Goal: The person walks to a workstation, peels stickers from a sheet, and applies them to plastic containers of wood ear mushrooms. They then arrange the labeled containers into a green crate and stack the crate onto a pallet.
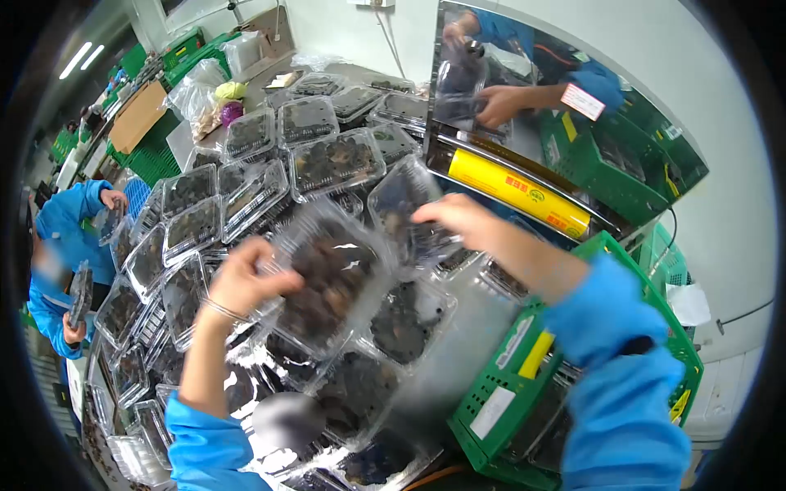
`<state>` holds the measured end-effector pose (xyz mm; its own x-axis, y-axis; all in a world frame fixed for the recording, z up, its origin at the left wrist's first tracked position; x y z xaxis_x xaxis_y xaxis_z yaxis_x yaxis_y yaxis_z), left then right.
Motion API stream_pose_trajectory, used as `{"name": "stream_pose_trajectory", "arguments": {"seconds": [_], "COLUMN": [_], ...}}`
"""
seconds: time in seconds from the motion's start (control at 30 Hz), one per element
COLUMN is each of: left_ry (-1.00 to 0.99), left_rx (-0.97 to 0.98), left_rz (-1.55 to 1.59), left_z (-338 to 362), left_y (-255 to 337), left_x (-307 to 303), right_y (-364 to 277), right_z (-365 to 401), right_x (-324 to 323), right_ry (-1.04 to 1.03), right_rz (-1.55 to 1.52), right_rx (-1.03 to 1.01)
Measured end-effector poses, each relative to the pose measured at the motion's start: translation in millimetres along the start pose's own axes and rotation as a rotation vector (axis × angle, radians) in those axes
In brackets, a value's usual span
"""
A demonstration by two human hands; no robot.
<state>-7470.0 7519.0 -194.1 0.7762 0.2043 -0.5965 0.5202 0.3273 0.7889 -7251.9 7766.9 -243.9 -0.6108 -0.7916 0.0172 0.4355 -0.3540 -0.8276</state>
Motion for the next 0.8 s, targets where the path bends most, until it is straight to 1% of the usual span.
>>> {"name": "stream_pose_trajectory", "arguments": {"seconds": [0.03, 0.07, 0.1, 0.13, 0.17, 0.2, 0.23, 0.27, 0.3, 0.33, 0.4, 0.43, 0.47, 0.53, 0.57, 0.6, 0.63, 0.67, 0.7, 0.73, 0.77, 0.8], "left_ry": [0.065, 0.16, 0.011, -0.046, -0.097, -0.146, -0.077, -0.052, -0.034, -0.035, -0.136, -0.17, -0.233, -0.198, -0.141, 0.003, 0.109, 0.214, 0.019, 0.01, 0.012, -0.096], "left_rx": [-0.045, 0.152, 0.199, 0.1, 0.038, 0.018, 0.063, 0.181, 0.035, -0.127, -0.064, -0.137, -0.189, -0.09, -0.082, -0.025, -0.134, -0.025, -0.02, 0.101, 0.229, 0.296], "left_rz": [0.316, 0.557, 0.674, 0.703, 0.771, 0.831, 0.598, 0.43, 0.453, 0.479, 0.786, 0.895, 0.998, 1.044, 1.016, 0.893, 0.914, 0.92, 1.048, 1.03, 1.024, 1.127], "left_z": [-9.8, -30.9, -53.4, -78.6, -114.1, -145.9, -166.0, -197.7, -208.4, -213.8, -200.4, -191.1, -188.6, -165.0, -144.4, -117.8, -86.6, -50.4, -29.2, -1.6, 22.1, 37.0], "left_y": [3.7, 6.3, 10.1, 13.9, 10.1, 5.9, 6.2, -17.6, -18.6, -21.4, -26.2, -22.4, -28.9, -28.0, -21.6, -6.0, 6.3, 33.0, 37.2, 67.7, 102.4, 134.2], "left_x": [-22.9, -38.2, -58.6, -72.6, -79.4, -80.7, -79.3, -72.3, -66.0, -54.5, -47.5, -42.1, -38.4, -29.1, -24.9, -17.6, -12.6, 4.3, 7.3, 23.1, 43.2, 70.8], "right_y": [-25.4, -23.7, -35.2, -47.6, -39.8, -30.9, -36.8, -22.1, -12.9, -8.4, -12.2, -14.9, -27.8, -31.3, -36.5, -40.3, -45.3, -46.2, -53.8, -45.8, -30.7, -14.2], "right_z": [30.8, 26.8, 32.9, 39.6, 17.5, -4.5, -5.2, -40.4, -64.0, -75.7, -71.2, -70.6, -57.0, -49.1, -37.1, -16.3, 9.6, 42.4, 103.4, 147.1, 195.1, 244.2], "right_x": [-2.0, -21.0, -11.2, 2.2, 6.7, 17.2, 40.6, 49.0, 56.8, 62.1, 63.0, 55.9, 55.3, 36.9, 31.1, 25.1, 15.2, 3.9, 4.4, -12.9, -34.9, -58.2], "right_ry": [-0.06, -0.287, -0.321, -0.352, -0.453, -0.364, -0.231, -0.243, -0.233, -0.235, -0.087, -0.032, 0.013, -0.088, -0.111, -0.118, -0.151, -0.031, 0.109, 0.004, 0.111, 0.202], "right_rz": [-0.138, -0.338, -0.44, -0.543, -0.657, -0.738, -0.717, -0.826, -0.885, -0.946, -1.026, -1.042, -0.959, -0.904, -0.845, -0.805, -0.705, -0.647, -0.597, -0.435, -0.45, -0.454], "right_rx": [-0.023, -0.062, -0.114, -0.17, -0.166, -0.146, -0.178, -0.195, -0.211, -0.325, -0.317, -0.272, -0.238, -0.208, -0.222, -0.23, -0.224, -0.191, -0.123, -0.337, -0.333, -0.335]}}
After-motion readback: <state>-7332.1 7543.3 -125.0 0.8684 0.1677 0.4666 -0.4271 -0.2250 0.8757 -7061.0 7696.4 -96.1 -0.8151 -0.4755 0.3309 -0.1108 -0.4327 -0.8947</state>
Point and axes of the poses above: each hand's wrist, its own z-axis away from the middle knuckle, its own x-axis out of the palm, y = z × x, the point moved 1 cm from there along -z, towards the middle knuckle, and after that the axes turned 4 degrees about -y, right-handed, at the moved point
